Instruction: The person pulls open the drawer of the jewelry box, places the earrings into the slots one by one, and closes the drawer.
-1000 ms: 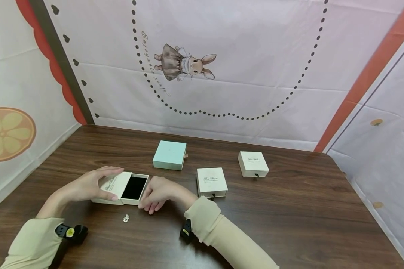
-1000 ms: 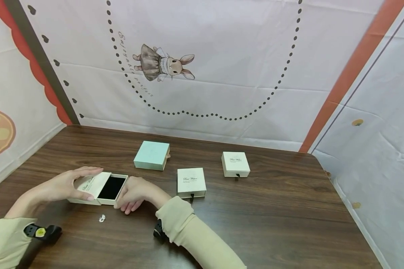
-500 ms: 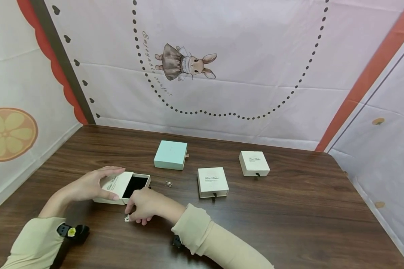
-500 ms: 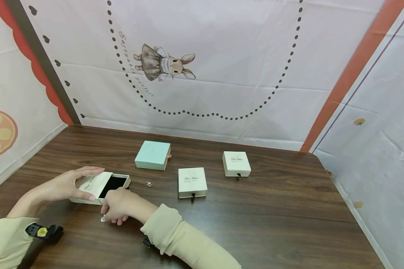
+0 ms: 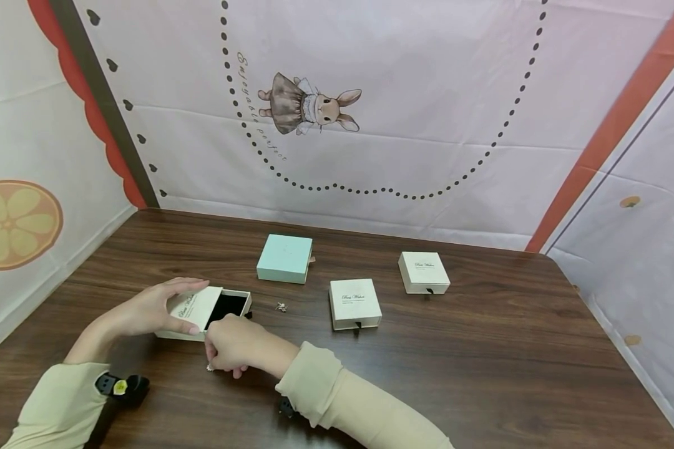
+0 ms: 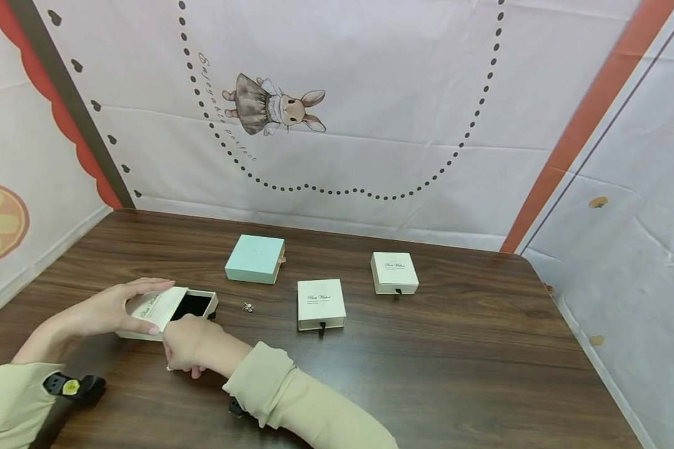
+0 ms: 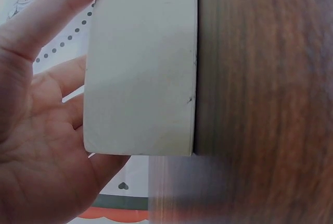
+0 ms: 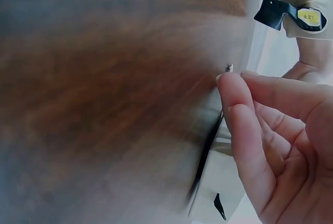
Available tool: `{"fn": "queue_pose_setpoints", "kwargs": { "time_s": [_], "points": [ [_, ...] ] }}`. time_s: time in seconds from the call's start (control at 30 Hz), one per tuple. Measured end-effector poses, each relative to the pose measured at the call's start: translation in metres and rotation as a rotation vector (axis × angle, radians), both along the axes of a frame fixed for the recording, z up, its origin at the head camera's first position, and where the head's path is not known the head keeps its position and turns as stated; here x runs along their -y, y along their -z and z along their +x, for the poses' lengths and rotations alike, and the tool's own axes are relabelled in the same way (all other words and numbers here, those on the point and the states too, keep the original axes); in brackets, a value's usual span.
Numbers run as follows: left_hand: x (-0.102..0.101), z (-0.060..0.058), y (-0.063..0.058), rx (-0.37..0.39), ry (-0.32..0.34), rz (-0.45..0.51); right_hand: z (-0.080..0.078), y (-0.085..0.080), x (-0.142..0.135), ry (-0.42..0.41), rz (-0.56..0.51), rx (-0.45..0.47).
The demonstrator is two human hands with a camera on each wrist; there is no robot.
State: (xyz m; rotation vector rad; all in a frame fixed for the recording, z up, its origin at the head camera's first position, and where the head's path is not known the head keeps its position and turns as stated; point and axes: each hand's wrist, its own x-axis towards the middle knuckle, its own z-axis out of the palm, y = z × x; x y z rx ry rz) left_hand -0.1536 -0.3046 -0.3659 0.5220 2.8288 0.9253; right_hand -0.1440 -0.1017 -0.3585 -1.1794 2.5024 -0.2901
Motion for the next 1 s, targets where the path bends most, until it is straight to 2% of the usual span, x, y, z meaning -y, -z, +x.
{"fn": "queue_pose_setpoints", "kwargs": {
  "time_s": [0.2, 0.6, 0.73, 0.83, 1.0],
  "points": [
    [0.0, 0.0, -0.001, 0.014, -0.006, 0.002, -0.002, -0.002, -0.002, -0.046, -0.007, 0.021],
    [0.0, -0.001, -0.002, 0.014, -0.017, -0.001, -0.003, -0.001, -0.003, -0.036, 0.047, 0.012],
    [0.0, -0.001, -0.001, 0.017, -0.024, -0.002, -0.004, -0.001, -0.004, -0.07, 0.058, -0.02],
    [0.0, -0.001, -0.001, 0.018, -0.022, 0.004, -0.008, -0.002, -0.007, -0.13, 0.031, -0.017],
    [-0.001, -0.001, -0.001, 0.016, -0.025, 0.003, -0.018, -0.01, -0.014, -0.187, -0.091, 0.09]
  ]
}}
